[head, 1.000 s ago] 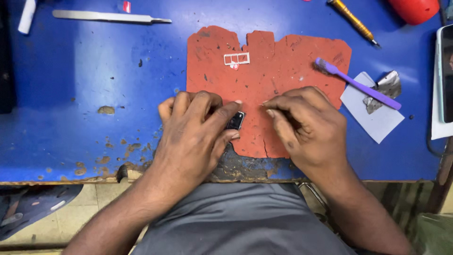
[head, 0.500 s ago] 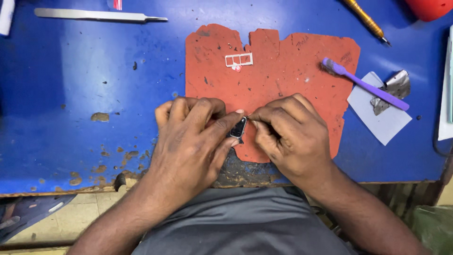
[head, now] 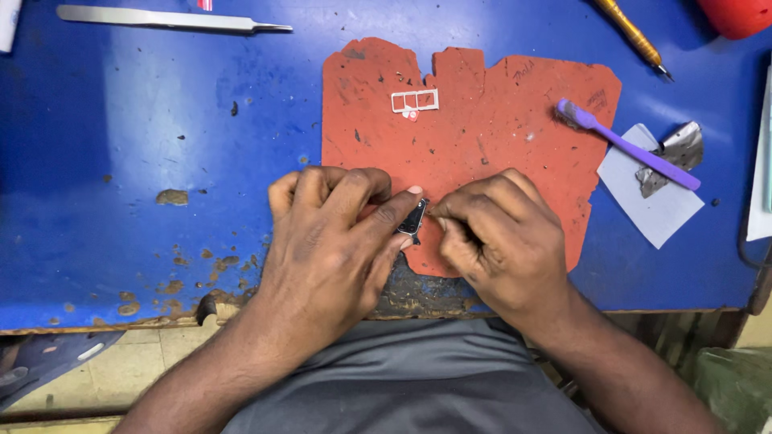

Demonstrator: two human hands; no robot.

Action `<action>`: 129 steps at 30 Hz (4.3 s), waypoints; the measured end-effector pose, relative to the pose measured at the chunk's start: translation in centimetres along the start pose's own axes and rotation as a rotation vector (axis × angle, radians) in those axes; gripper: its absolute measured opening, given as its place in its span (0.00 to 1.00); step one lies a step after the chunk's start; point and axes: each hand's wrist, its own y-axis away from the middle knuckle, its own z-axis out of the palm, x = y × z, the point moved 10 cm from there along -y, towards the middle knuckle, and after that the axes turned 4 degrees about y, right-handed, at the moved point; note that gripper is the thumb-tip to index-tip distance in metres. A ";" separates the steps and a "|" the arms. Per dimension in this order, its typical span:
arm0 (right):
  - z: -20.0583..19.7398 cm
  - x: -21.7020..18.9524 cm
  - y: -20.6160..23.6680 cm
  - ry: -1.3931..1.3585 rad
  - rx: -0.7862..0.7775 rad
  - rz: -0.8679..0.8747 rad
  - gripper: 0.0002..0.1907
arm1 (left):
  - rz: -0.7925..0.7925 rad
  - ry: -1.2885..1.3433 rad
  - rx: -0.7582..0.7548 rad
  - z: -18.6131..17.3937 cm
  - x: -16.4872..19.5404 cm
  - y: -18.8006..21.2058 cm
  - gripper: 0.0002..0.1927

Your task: The person cleans a small electronic component with a toothbrush, then handles a smartphone screen assembly. They use a hot air gun to heat the screen edges and a metal tool to pry and separate the screen from the frame.

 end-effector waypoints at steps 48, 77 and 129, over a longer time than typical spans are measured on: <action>-0.2 -1.4 1.5 0.010 0.079 0.016 0.08 | 0.023 -0.059 0.018 0.0 0.7 0.4 0.21; -0.2 -1.0 2.3 -0.054 0.072 0.033 0.07 | 0.030 -0.070 0.022 -0.1 0.8 0.8 0.22; -0.8 0.2 2.1 0.028 0.089 0.079 0.06 | 0.045 -0.017 0.071 0.5 1.1 0.1 0.13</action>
